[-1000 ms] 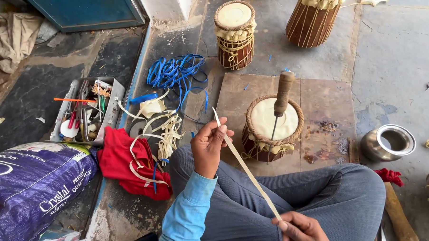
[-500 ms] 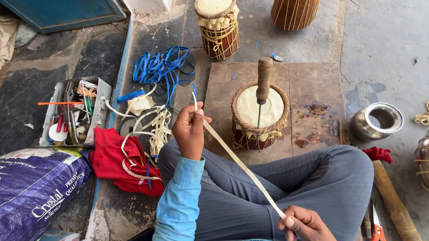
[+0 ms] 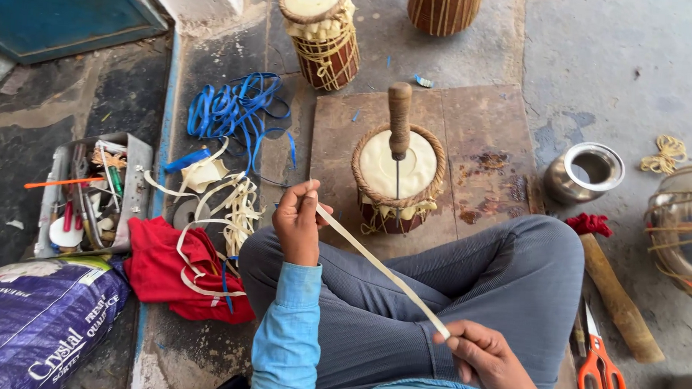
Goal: The person sits cross-legged on the floor and repairs a small drum by threading a white strap through holes in the drumhead. They use a pointed tool to guide the strap and a hammer to tap it into place, then cut the strap with scissors.
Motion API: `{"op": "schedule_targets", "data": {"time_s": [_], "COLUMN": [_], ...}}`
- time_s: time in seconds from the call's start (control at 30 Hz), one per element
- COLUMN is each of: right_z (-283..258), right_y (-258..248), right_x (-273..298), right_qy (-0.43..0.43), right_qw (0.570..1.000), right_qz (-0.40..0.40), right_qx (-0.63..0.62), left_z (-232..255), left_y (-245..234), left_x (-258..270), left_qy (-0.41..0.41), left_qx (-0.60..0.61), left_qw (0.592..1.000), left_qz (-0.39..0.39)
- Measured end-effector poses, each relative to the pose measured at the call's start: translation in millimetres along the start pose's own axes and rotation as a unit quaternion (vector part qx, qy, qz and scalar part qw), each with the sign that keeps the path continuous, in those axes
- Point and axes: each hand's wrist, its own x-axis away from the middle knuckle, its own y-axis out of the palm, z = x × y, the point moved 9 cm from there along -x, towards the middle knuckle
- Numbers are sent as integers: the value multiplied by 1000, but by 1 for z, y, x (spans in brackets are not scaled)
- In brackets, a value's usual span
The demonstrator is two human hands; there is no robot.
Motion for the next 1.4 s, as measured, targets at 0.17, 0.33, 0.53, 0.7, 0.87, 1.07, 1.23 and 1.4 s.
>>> {"op": "schedule_targets", "data": {"time_s": [0.17,0.33,0.53,0.7,0.87,1.07,1.23,1.4], "right_z": [-25,-24,6,16,10,8,1,-1], "right_y": [3,19,34,19,4,-10,-18,-24], "right_x": [6,3,0,2,6,13,17,17], "right_qy": [5,71,150,167,147,133,83,55], "right_qw": [996,994,981,981,988,985,963,976], "right_qz": [50,18,-75,-61,-51,-52,-62,-49], "right_qx": [67,76,-97,-72,6,-98,-249,-206], "left_z": [-1,14,20,26,39,39,24,13], "left_y": [-11,-23,-22,-16,-1,7,2,-8], "left_x": [0,1,6,10,19,19,17,17], "left_qy": [-8,1,-28,-27,-40,-51,-59,-56], "left_qx": [-46,-14,71,68,77,64,47,6], "left_qw": [999,1000,997,997,995,994,996,997], "left_qz": [-28,-7,2,-10,-45,-66,-57,-48]}}
